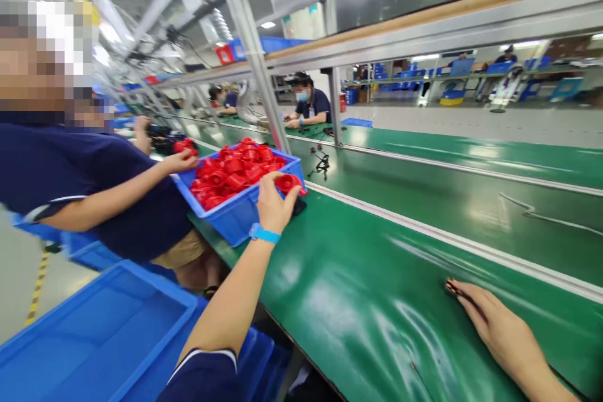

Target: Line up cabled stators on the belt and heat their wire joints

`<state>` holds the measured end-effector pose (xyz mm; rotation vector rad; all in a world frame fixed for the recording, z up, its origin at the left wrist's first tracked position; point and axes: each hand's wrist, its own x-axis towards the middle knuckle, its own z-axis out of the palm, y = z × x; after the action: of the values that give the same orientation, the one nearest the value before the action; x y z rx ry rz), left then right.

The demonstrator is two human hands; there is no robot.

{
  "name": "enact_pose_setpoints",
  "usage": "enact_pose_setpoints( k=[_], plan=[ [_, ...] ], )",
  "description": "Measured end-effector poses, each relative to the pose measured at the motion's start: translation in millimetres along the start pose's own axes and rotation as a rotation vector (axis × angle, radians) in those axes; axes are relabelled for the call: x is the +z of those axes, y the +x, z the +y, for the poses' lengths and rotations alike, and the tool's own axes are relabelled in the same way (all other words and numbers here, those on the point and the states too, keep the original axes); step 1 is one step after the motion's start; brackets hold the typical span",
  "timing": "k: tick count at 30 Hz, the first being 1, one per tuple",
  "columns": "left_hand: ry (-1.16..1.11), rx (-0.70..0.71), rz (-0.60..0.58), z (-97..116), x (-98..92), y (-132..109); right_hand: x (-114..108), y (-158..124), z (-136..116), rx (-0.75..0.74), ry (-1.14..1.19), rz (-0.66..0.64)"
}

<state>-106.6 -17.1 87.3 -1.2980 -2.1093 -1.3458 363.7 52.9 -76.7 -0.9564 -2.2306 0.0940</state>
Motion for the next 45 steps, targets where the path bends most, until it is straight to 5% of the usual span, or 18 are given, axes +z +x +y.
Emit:
enact_pose_setpoints(
  k=[3, 6, 10, 16, 22, 36, 45],
  plan=[
    [-0.264, 0.144, -0.317, 69, 49.6, -76, -8, 5, -13, -0.087, -0.029, 0.012],
    [-0.602, 0.144, -0.771, 122, 77.9, -149, -17, 8, -19, -0.122, -0.072, -0.005],
    [-0.651, 0.175, -1.022, 137, 88.9, -202, -34, 7, -31, -0.093, -0.103, -0.002],
    [-0.642, 0.261, -0.998, 123, 89.1, -214, -58, 9, -78, -0.245, -0.003, 0.100],
    [-0.647, 0.288, -0.984, 125, 88.7, -216, -69, 7, -102, -0.375, -0.170, -0.048],
    [-0.628, 0.449, -0.916, 123, 87.0, -214, -63, 10, -109, -0.082, -0.212, -0.302],
    [-0.609, 0.427, -0.930, 122, 88.3, -216, -52, 12, -113, -0.088, -0.260, -0.340]
  ],
)
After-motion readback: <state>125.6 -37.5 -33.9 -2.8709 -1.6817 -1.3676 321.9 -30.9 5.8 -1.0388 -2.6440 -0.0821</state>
